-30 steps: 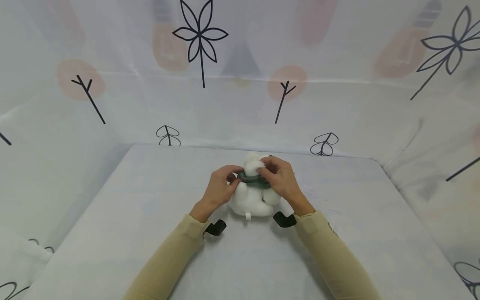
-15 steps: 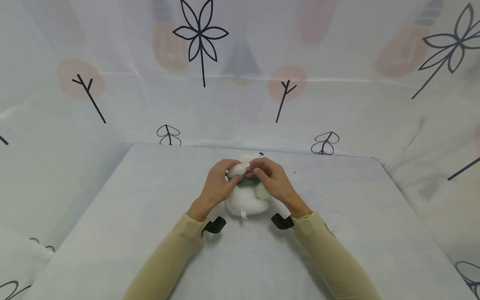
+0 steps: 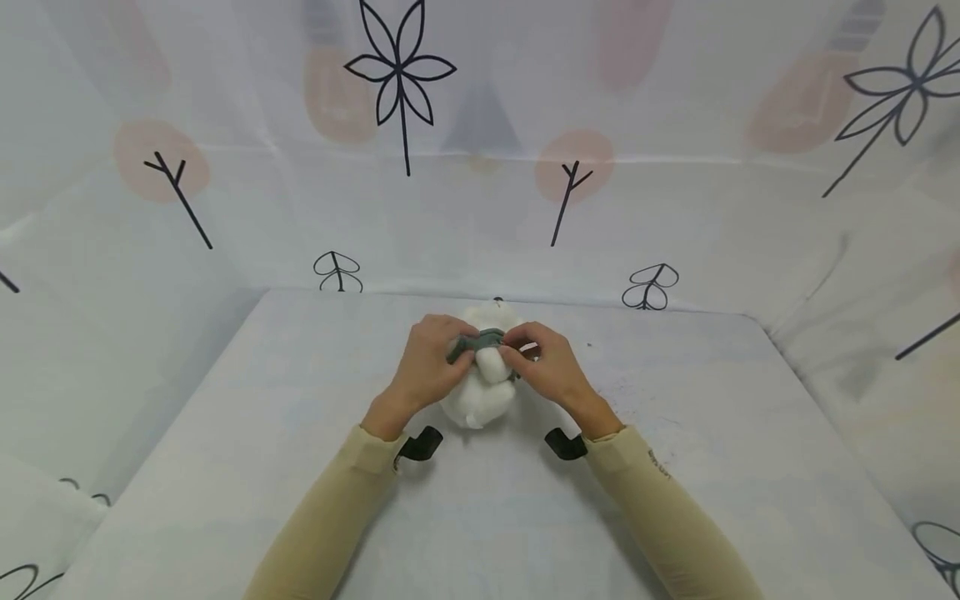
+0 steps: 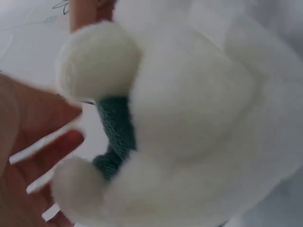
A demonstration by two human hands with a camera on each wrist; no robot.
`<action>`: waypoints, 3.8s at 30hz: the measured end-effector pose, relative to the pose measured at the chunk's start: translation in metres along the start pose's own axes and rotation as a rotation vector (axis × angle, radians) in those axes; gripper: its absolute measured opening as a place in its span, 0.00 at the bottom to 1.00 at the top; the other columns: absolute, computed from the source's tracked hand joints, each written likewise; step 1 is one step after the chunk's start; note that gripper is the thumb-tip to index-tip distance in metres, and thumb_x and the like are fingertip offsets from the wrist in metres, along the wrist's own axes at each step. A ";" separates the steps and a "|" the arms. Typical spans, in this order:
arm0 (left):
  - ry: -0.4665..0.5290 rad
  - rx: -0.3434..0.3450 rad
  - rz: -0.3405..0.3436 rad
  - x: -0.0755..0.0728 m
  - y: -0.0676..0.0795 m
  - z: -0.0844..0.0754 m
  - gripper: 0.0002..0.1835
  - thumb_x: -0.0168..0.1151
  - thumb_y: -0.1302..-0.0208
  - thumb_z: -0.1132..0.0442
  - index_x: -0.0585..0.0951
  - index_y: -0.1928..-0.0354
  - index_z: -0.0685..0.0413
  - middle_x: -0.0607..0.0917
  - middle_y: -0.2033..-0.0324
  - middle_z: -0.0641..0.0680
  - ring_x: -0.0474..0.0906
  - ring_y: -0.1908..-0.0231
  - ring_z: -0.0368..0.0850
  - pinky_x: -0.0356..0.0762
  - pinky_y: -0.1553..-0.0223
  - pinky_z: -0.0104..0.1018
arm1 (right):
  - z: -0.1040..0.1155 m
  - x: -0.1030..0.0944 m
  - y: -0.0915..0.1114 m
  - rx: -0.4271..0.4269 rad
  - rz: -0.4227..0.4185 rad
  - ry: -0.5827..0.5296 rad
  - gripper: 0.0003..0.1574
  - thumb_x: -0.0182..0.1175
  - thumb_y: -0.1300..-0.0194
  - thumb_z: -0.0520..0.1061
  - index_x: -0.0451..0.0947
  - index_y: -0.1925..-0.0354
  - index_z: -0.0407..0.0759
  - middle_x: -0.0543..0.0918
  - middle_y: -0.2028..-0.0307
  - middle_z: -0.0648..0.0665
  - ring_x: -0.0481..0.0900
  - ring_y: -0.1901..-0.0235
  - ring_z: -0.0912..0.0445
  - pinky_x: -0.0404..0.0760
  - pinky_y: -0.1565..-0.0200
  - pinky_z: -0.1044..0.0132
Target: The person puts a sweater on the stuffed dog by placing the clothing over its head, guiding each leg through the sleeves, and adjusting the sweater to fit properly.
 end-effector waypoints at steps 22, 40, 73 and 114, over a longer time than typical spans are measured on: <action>-0.153 -0.052 0.211 0.003 0.004 -0.007 0.11 0.67 0.47 0.65 0.84 0.60 0.52 0.80 0.62 0.51 0.74 0.61 0.50 0.71 0.57 0.49 | -0.001 0.006 -0.001 -0.007 0.021 -0.095 0.27 0.69 0.42 0.49 0.75 0.47 0.40 0.76 0.54 0.43 0.79 0.58 0.51 0.79 0.55 0.59; -0.114 -0.057 0.147 -0.003 0.002 -0.006 0.09 0.65 0.44 0.65 0.83 0.60 0.53 0.85 0.69 0.48 0.75 0.73 0.41 0.72 0.67 0.40 | -0.005 0.005 0.000 0.147 -0.022 0.107 0.45 0.64 0.45 0.68 0.69 0.40 0.42 0.75 0.63 0.46 0.75 0.68 0.54 0.75 0.68 0.59; -0.021 -0.207 0.186 -0.008 0.003 -0.001 0.10 0.62 0.41 0.67 0.79 0.56 0.54 0.84 0.65 0.50 0.78 0.67 0.41 0.77 0.64 0.37 | -0.013 0.024 0.003 0.273 0.153 -0.204 0.44 0.66 0.40 0.55 0.59 0.32 0.45 0.77 0.47 0.37 0.82 0.69 0.43 0.78 0.69 0.45; 0.182 0.063 0.026 -0.002 0.000 -0.022 0.10 0.70 0.46 0.69 0.79 0.64 0.56 0.78 0.64 0.51 0.74 0.60 0.44 0.76 0.59 0.38 | 0.056 -0.007 0.009 -0.110 0.206 -0.247 0.31 0.60 0.38 0.31 0.62 0.39 0.36 0.79 0.55 0.37 0.78 0.63 0.52 0.77 0.61 0.59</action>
Point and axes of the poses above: each hand's wrist, its own y-axis away from the middle knuckle, its own x-axis out of the palm, z = x × y, the point moved 5 cm from there along -y, towards the middle knuckle
